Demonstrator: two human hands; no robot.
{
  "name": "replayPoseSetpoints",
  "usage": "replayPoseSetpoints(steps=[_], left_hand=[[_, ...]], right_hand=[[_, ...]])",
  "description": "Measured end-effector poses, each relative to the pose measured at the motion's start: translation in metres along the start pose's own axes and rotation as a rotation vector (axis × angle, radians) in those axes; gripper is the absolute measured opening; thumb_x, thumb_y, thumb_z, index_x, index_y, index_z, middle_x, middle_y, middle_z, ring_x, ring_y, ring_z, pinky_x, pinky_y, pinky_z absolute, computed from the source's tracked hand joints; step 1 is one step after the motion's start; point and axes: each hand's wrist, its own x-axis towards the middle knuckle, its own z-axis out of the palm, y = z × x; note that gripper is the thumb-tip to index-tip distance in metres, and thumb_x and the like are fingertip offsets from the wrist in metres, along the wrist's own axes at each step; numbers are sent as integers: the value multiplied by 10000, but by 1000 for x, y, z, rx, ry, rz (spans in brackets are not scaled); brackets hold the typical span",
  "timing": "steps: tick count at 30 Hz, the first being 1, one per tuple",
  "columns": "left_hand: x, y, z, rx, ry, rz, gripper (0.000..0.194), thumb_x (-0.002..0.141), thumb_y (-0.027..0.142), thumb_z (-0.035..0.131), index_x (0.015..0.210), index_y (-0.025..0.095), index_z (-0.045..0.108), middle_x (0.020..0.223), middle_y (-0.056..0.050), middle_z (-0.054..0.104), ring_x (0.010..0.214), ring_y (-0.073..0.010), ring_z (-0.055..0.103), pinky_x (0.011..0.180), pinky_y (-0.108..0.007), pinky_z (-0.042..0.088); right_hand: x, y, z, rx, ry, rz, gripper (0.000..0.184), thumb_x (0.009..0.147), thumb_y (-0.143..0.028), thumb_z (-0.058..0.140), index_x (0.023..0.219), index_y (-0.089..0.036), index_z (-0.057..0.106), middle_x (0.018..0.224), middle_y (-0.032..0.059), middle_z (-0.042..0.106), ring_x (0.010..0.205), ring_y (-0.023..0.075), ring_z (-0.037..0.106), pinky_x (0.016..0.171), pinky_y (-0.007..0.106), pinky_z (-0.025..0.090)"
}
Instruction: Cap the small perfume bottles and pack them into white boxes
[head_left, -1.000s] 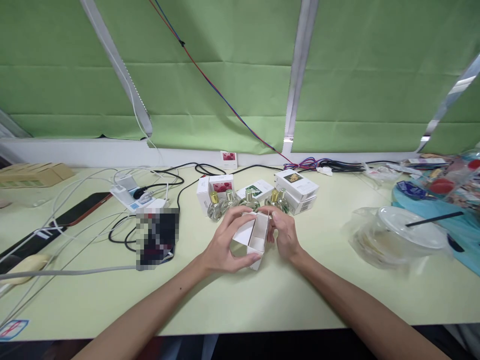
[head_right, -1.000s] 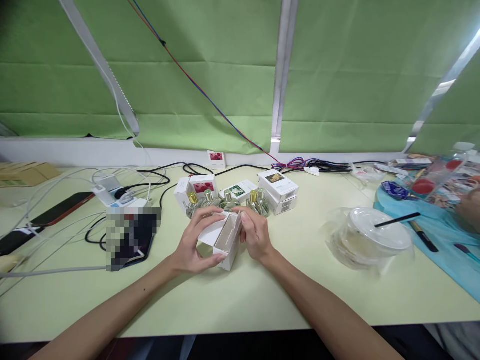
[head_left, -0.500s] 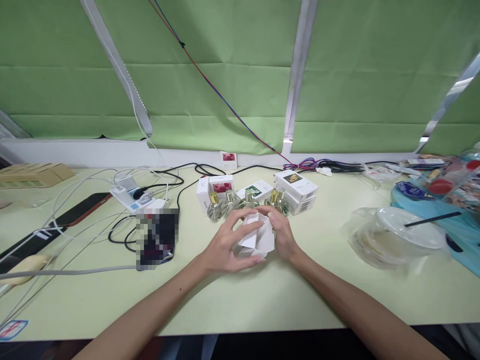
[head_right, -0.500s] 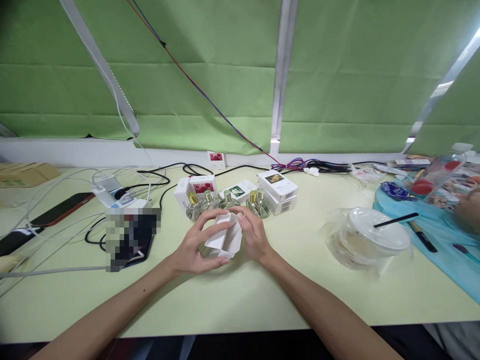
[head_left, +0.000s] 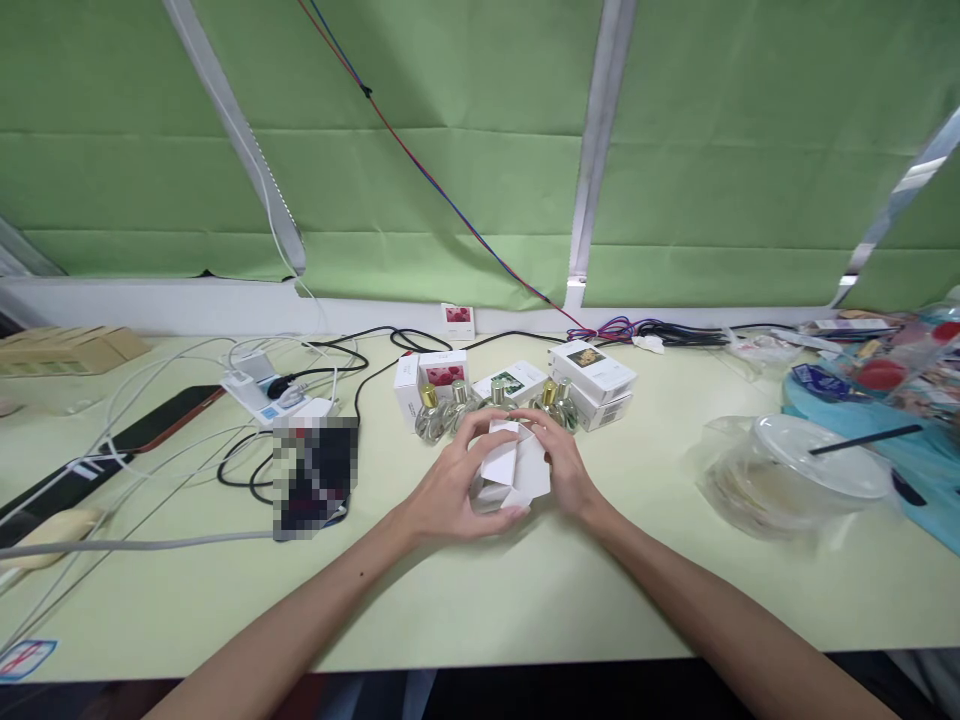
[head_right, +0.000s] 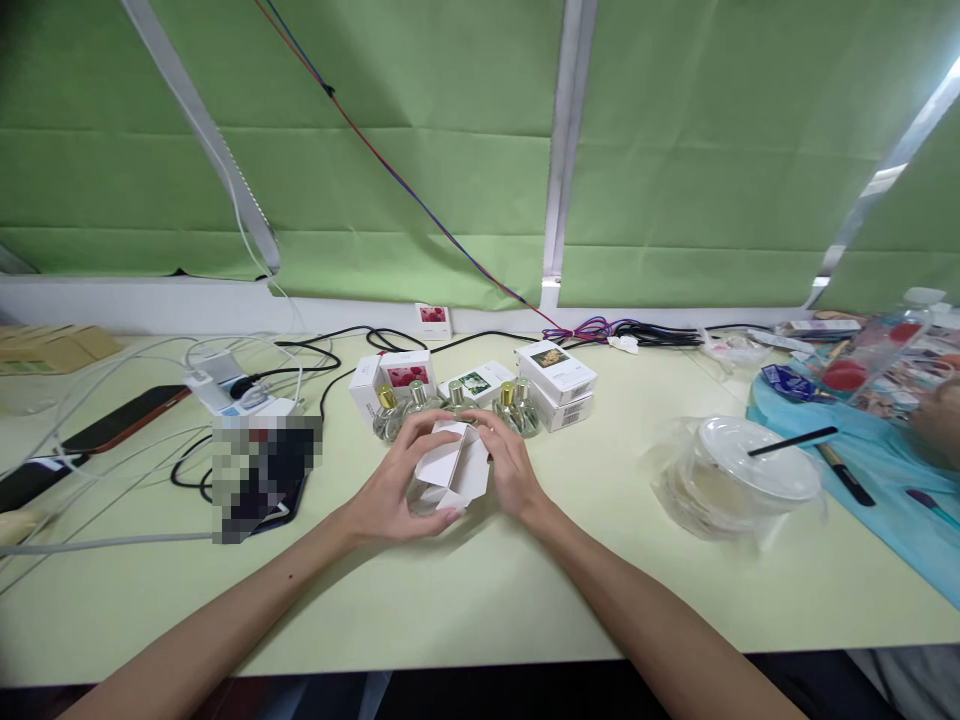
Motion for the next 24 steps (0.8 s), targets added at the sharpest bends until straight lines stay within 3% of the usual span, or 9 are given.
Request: replayPoseSetpoints(steps=[7, 13, 24], left_hand=[[3, 2, -3, 5, 12, -28, 814, 720, 387, 805, 1407, 263, 387, 1294, -144, 432, 1248, -332, 511, 1021, -519, 499], [2, 2, -2, 4, -70, -99, 809, 720, 421, 810, 1406, 266, 409, 1322, -138, 419, 1255, -317, 506, 1023, -482, 503], [10, 16, -8, -23, -230, -280, 625, 784, 408, 744, 1315, 247, 457, 1269, -82, 596, 1056, -253, 637, 877, -375, 534]], right_hand=[[0, 0, 0, 1, -31, 29, 389, 996, -398, 380, 1236, -228, 634, 1030, 46, 716, 907, 233, 639, 804, 345, 463], [0, -2, 1, 3, -80, 7, 354, 998, -353, 389, 1222, -226, 632, 1256, 54, 678, 1120, 242, 618, 913, 344, 446], [2, -2, 1, -98, -120, 32, 321, 995, -305, 381, 1163, -213, 638, 1208, 42, 693, 1122, 227, 613, 933, 327, 441]])
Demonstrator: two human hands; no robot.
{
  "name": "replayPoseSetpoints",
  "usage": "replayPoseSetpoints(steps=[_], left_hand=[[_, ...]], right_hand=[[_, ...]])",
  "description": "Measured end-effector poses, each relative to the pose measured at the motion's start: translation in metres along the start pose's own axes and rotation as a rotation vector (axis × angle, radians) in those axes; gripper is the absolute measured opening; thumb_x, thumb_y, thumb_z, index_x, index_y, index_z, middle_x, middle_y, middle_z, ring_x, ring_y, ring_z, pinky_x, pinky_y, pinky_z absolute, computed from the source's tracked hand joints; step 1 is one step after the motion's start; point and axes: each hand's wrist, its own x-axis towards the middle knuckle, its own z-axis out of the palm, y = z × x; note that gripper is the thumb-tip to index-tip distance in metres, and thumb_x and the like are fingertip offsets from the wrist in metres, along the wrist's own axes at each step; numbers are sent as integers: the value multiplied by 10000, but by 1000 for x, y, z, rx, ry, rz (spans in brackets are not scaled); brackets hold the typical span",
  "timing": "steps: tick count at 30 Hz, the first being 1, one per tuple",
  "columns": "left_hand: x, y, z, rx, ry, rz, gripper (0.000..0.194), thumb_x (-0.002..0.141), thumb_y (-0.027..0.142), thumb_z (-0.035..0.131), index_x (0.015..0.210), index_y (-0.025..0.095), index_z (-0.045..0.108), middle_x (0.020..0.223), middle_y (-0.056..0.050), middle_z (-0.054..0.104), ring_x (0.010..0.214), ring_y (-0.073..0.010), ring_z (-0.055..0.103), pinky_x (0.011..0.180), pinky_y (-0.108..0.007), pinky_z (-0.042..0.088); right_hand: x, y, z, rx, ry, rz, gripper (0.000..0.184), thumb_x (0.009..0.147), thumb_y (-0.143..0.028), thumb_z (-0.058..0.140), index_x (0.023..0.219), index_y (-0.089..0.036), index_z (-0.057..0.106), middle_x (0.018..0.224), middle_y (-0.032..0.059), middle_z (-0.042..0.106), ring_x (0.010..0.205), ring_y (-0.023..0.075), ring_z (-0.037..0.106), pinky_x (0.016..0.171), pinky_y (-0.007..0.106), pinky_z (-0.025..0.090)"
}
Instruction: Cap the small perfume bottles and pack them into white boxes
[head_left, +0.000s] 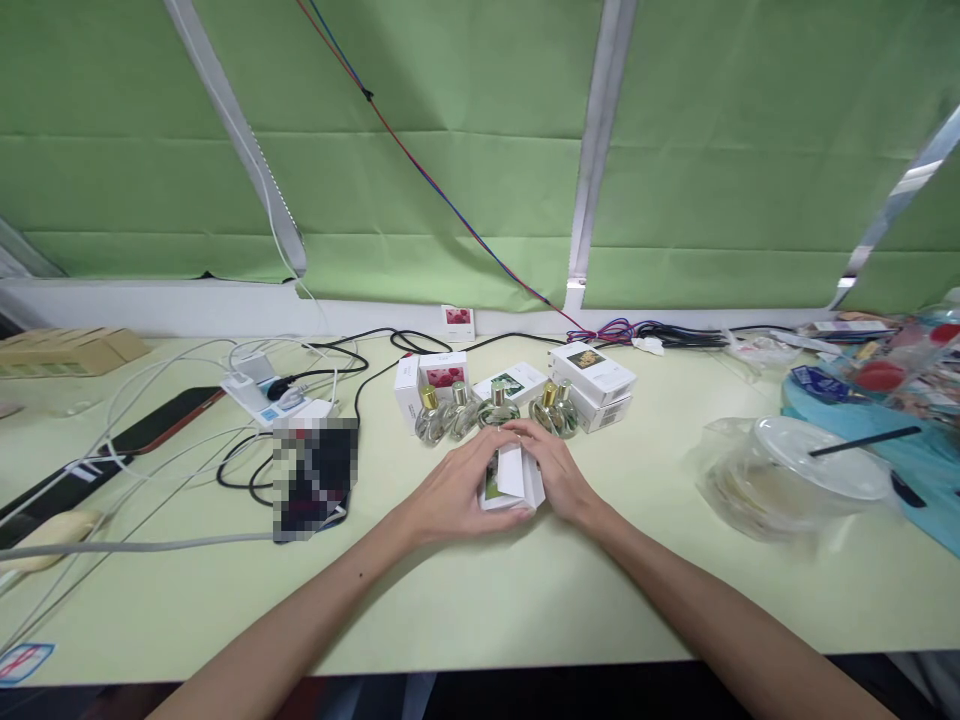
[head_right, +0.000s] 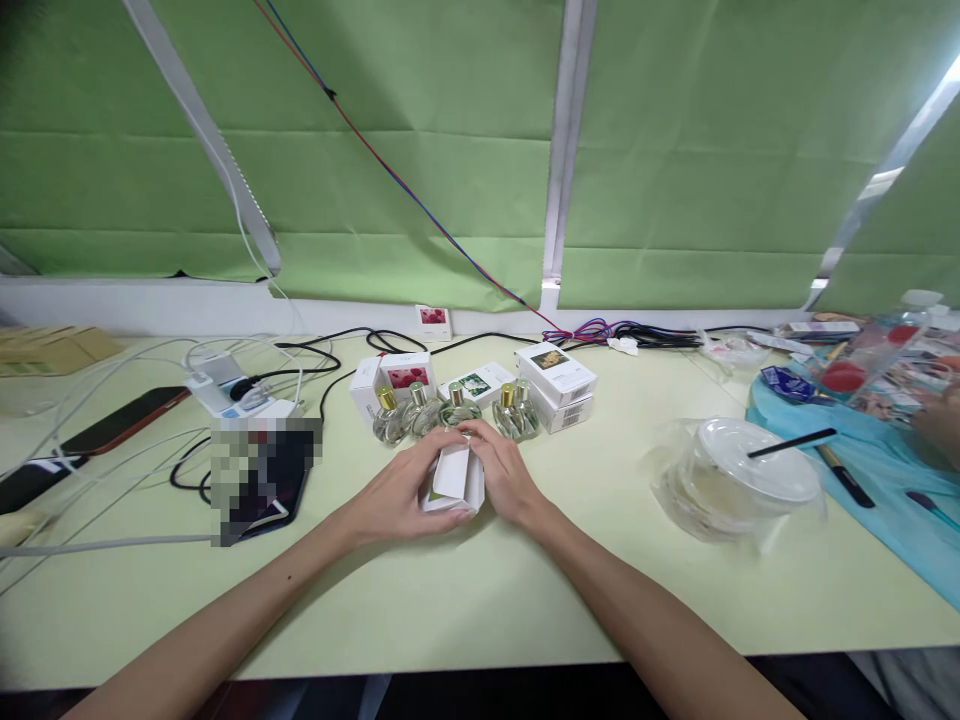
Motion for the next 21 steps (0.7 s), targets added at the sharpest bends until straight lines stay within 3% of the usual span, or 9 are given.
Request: replayPoseSetpoints(steps=[9, 21], left_hand=[[-2, -4, 3, 4, 30, -6, 611, 774, 436, 750, 1280, 239, 471, 1216, -83, 630, 961, -243, 659, 822, -365, 534], [-5, -15, 9, -15, 84, 97, 641, 784, 428, 761, 1300, 247, 427, 1263, -107, 584, 1084, -269, 629, 877, -392, 532]], right_hand=[[-1, -5, 0, -30, -11, -7, 323, 1005, -293, 369, 1151, -214, 646, 1198, 41, 705, 1098, 220, 628, 923, 320, 449], [-2, -6, 0, -14, -17, -5, 385, 1054, -385, 349, 1226, -225, 654, 1290, 47, 694, 1172, 230, 625, 1015, 355, 445]])
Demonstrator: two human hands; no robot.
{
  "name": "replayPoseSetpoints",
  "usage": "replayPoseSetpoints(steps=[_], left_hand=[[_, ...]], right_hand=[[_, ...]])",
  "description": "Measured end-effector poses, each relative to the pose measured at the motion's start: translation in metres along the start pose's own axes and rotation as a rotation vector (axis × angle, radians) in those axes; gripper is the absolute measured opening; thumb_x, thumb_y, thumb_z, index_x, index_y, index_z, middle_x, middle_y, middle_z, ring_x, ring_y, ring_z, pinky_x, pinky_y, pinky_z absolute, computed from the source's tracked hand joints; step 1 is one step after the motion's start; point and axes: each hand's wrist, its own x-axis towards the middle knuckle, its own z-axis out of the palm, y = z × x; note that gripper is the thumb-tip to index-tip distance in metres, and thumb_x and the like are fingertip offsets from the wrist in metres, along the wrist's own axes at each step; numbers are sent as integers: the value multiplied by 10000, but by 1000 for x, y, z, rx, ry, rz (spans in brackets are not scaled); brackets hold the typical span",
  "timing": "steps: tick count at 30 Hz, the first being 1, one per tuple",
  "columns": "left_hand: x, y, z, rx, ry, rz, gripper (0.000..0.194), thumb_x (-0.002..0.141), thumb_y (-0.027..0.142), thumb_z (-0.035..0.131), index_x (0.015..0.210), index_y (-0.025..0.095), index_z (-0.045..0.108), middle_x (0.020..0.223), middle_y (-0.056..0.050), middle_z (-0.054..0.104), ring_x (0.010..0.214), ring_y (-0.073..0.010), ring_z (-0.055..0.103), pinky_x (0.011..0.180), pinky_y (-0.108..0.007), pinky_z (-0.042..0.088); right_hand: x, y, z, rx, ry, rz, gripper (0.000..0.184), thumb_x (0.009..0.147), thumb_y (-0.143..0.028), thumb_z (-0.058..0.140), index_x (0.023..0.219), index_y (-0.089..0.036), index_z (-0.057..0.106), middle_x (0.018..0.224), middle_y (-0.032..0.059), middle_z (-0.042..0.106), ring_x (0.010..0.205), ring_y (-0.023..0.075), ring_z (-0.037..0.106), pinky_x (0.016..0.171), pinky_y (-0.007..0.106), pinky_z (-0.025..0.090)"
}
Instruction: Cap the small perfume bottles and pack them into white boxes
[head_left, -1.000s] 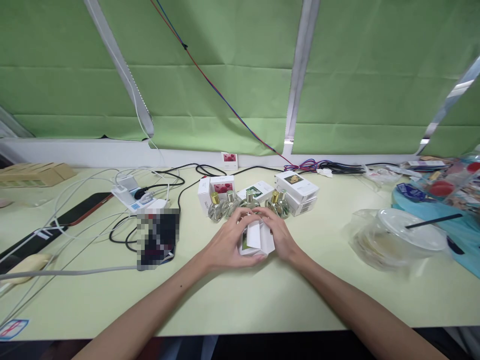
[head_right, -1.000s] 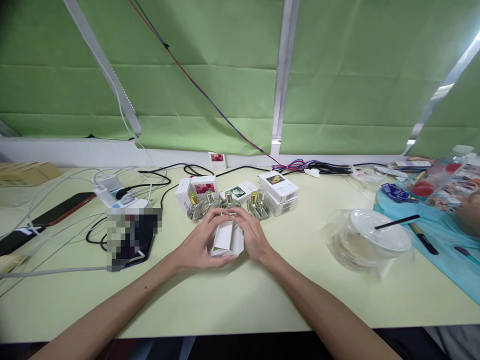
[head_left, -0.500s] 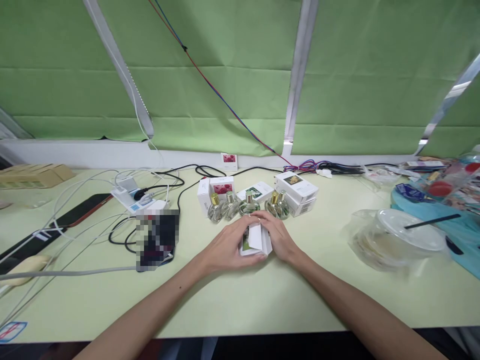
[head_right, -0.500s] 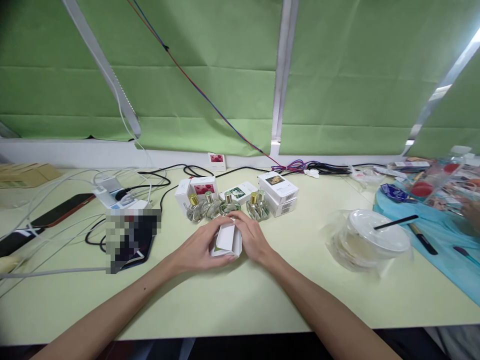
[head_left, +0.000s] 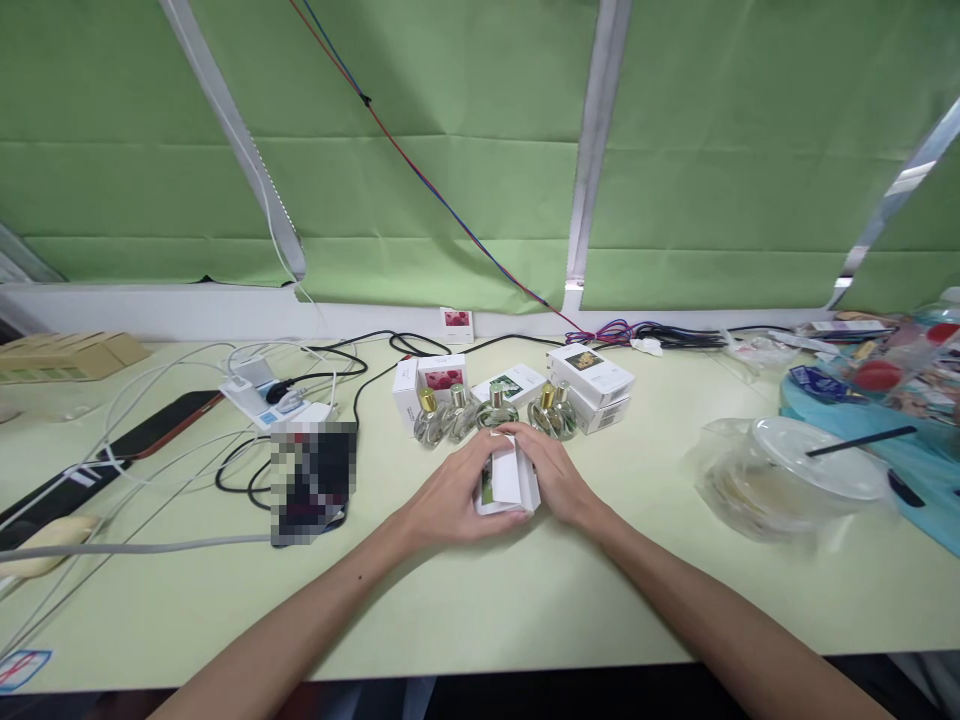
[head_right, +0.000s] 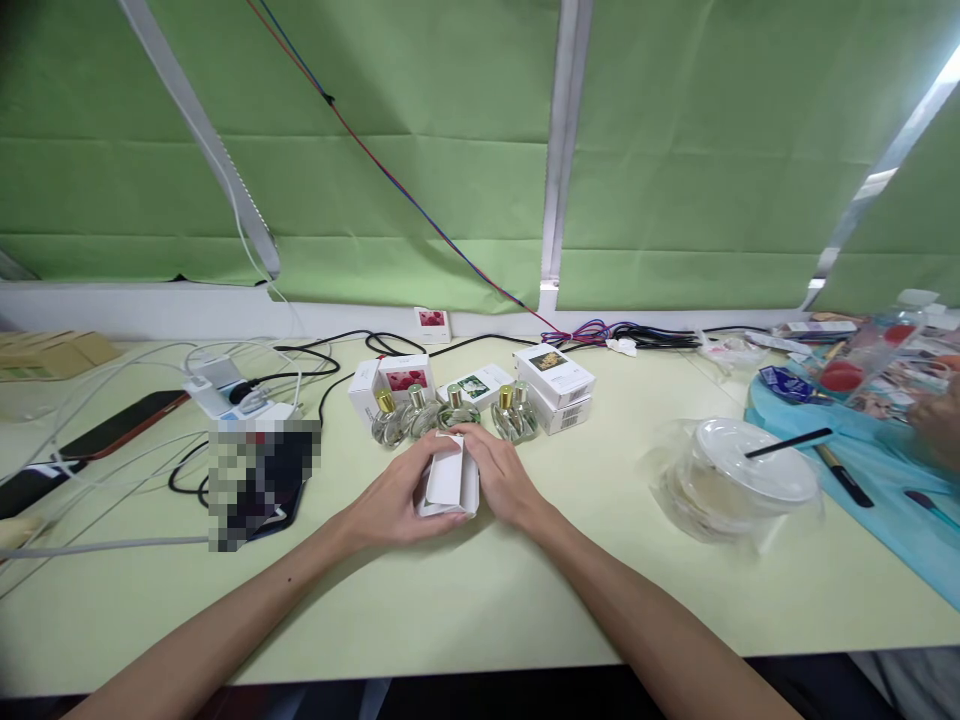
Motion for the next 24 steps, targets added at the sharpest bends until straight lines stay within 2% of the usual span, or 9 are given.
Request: replayPoseSetpoints(steps=[7, 14, 19, 24], left_hand=[[2, 6, -2, 8, -18, -21, 615, 787, 406, 761, 1297, 248, 456, 1249, -100, 593, 1083, -269, 631, 897, -397, 527], [2, 6, -2, 27, 4, -37, 591, 807, 419, 743, 1287, 236, 451, 1251, -113, 588, 1086, -274, 633, 884, -397, 531], [1, 1, 0, 49, 64, -8, 620, 796, 445, 755, 1286, 238, 435, 1210, -104, 595, 1034, -259, 633, 831, -369, 529], [-2, -5, 5, 19, 153, 93, 659, 773, 416, 766, 1304, 262, 409, 1122, -90, 598, 938, -244, 621, 740, -360, 531]], right_hand=[[1, 3, 0, -13, -4, 3, 435, 1064, -466, 332, 1229, -228, 656, 1298, 53, 687, 1191, 230, 619, 1031, 361, 444], [1, 4, 0, -36, 44, 39, 486, 1068, -512, 302, 1285, -225, 628, 1312, 65, 672, 1162, 235, 615, 1011, 370, 434], [1, 7, 0, -30, 97, 77, 560, 1053, -581, 276, 1259, -211, 642, 1054, 57, 716, 923, 219, 631, 846, 350, 480], [4, 7, 3, 111, 153, 135, 661, 1008, -681, 277, 1201, -183, 665, 796, 36, 661, 693, 198, 588, 631, 318, 474]])
